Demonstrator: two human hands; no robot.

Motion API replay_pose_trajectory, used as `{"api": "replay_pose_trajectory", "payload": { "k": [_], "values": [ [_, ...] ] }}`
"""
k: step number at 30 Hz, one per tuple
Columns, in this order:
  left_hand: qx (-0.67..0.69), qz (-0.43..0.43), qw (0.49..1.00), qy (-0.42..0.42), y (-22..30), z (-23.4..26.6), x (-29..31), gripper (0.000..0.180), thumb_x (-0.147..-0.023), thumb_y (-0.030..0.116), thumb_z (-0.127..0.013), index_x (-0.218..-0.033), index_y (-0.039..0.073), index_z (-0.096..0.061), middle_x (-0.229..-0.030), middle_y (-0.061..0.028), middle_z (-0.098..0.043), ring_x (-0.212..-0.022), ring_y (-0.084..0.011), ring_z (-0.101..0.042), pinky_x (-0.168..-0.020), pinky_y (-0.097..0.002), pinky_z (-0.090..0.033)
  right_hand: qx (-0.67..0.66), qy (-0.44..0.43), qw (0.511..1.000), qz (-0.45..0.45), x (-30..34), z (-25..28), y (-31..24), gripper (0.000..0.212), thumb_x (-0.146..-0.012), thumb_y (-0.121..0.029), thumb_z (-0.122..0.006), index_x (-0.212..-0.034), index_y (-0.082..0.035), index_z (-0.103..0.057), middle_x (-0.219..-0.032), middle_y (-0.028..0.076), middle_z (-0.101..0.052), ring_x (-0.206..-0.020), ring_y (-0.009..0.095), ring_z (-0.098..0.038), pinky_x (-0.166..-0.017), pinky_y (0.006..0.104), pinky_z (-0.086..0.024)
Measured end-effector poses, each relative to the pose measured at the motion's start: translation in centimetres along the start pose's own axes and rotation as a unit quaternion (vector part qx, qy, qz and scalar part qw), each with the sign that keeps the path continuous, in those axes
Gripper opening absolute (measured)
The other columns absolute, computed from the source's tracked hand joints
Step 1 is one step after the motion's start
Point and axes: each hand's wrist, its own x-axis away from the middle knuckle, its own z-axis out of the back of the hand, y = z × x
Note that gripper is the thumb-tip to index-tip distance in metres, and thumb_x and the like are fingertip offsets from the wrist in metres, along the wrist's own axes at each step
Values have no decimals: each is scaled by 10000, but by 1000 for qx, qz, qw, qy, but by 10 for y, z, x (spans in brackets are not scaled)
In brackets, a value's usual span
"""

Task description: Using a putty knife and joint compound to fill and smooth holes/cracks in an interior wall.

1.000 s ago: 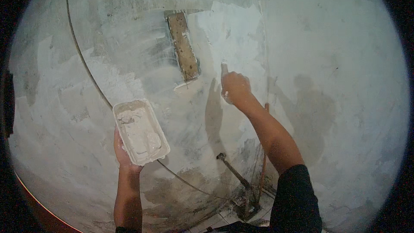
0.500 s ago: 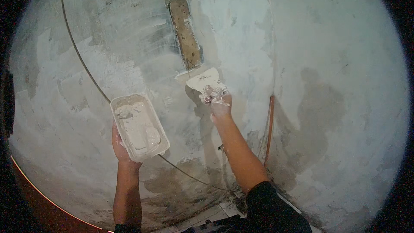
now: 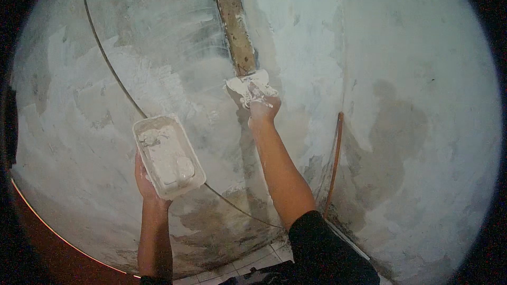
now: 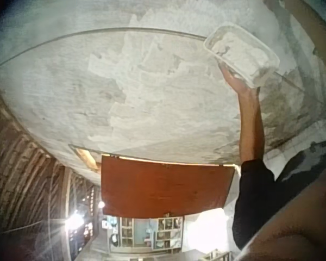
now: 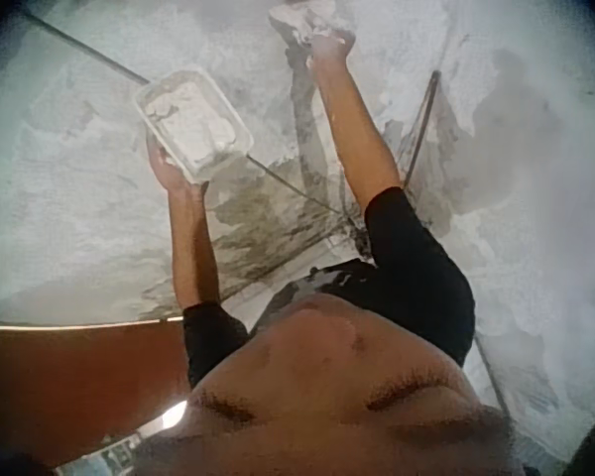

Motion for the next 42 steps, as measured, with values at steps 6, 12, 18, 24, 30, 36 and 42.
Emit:
{"api": "replay_pose_trajectory", "payload": {
  "k": [6,12,18,24,30,36,42],
  "values": [
    [7,-12,1000,0,-10,14,-16,490,-1010,418,-324,-1347,91,-464,-1262,-92,-550,-1103,-269,-578,-924,-411,-501,86,51,991,88,-13,6,40,130,-822,0,-692,-948,30,-686,-818,46,-676,-630,120,-592,-495,267,-444],
    [-9,-14,1000,-9,-6,38,-14,494,-1003,408,-356,-1361,77,-438,-1252,-96,-544,-1103,-260,-585,-902,-406,-523,341,34,921,184,-7,64,55,139,-793,-11,-712,-927,16,-684,-817,41,-681,-657,116,-603,-541,277,-468],
    [-40,-55,995,-71,-4,44,2,485,-982,328,-439,-1360,27,-402,-1254,-135,-531,-1106,-262,-586,-898,-403,-536,407,-138,850,306,28,92,30,224,-803,-133,-728,-913,49,-655,-868,110,-705,-748,181,-660,-649,309,-531],
    [-6,-27,999,-46,-2,44,10,503,-984,352,-431,-1367,27,-393,-1263,-133,-525,-1109,-266,-582,-903,-406,-532,405,-230,843,269,64,18,32,346,-774,-172,-746,-1003,59,-628,-931,176,-703,-820,289,-672,-777,372,-513],
    [-20,-6,999,-37,-8,43,4,480,-1010,397,-342,-1347,72,-449,-1265,-91,-549,-1109,-254,-578,-929,-405,-497,495,-193,775,342,46,-21,29,374,-749,-205,-754,-981,60,-629,-901,226,-684,-866,392,-652,-785,414,-511],
    [-21,-2,1000,3,-33,32,-11,499,-1009,440,-334,-1345,98,-473,-1270,-72,-558,-1119,-248,-571,-959,-408,-466,507,-100,769,376,11,6,26,318,-725,-161,-743,-955,38,-646,-882,242,-677,-880,416,-649,-772,437,-504],
    [33,-2,999,-2,-98,33,-43,476,-1010,413,-336,-1331,88,-474,-1251,-76,-561,-1113,-248,-575,-942,-410,-483,518,-52,818,244,-53,91,36,318,-717,-169,-738,-947,33,-649,-845,245,-676,-856,421,-649,-753,443,-505]
  ]
}}
